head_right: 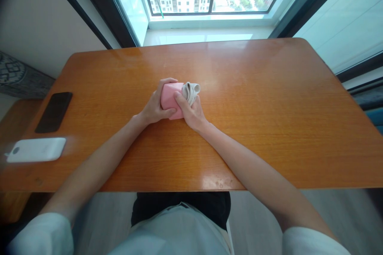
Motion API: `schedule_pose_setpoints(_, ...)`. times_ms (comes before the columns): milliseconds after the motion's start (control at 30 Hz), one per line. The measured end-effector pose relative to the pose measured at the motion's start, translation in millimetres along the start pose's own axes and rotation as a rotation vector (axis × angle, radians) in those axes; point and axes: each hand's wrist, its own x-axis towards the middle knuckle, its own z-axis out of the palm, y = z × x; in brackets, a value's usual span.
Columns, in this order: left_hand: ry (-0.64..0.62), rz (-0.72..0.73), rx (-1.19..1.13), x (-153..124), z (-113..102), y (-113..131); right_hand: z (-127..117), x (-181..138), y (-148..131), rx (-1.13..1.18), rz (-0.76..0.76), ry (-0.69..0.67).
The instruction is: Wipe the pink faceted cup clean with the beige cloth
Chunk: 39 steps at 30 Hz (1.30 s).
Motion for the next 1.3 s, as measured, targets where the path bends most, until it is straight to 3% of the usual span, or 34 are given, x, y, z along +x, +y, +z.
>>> schedule_pose_setpoints(233, 0.032, 0.333, 0.164, 5.3, 3.2, -7.2, 2.6, 2.1, -3.7, 0.03, 0.06, 0.046)
schedule_pose_setpoints(433, -0.003, 0.409, 0.283, 4.7, 5.5, -3.3, 4.8, 1.7, -11.5, 0.042, 0.073, 0.039)
schedule_pose_setpoints(567, 0.031, 0.343, 0.324, 5.2, 5.3, -0.4, 3.8, 3.3, -8.7, 0.034, 0.043, 0.051)
schedule_pose_setpoints(700, 0.068, 0.266, 0.207, 5.9, 5.0, 5.3, 1.9, 2.7, -2.2, 0.014, 0.034, 0.035)
schedule_pose_setpoints(833, 0.055, 0.014, -0.019, 2.3, 5.1, 10.1, 0.2, -1.2, -1.9, -0.063, 0.016, -0.001)
schedule_pose_setpoints(900, 0.04, -0.046, -0.068, 0.5, 5.5, 9.8, -0.1, -2.6, -3.5, -0.078, -0.002, -0.007)
schedule_pose_setpoints(967, 0.049, -0.004, -0.055, 0.0, 6.2, 7.2, 0.1, -2.9, -4.7, -0.07, -0.003, -0.004)
schedule_pose_setpoints(1167, 0.085, 0.321, 0.138, 3.6, 10.2, -3.1, 2.4, -0.3, -4.0, 0.006, 0.022, 0.03)
schedule_pose_setpoints(1300, 0.052, 0.389, 0.232, 3.9, 12.1, -2.5, 5.2, 1.6, -9.2, 0.067, 0.034, 0.063)
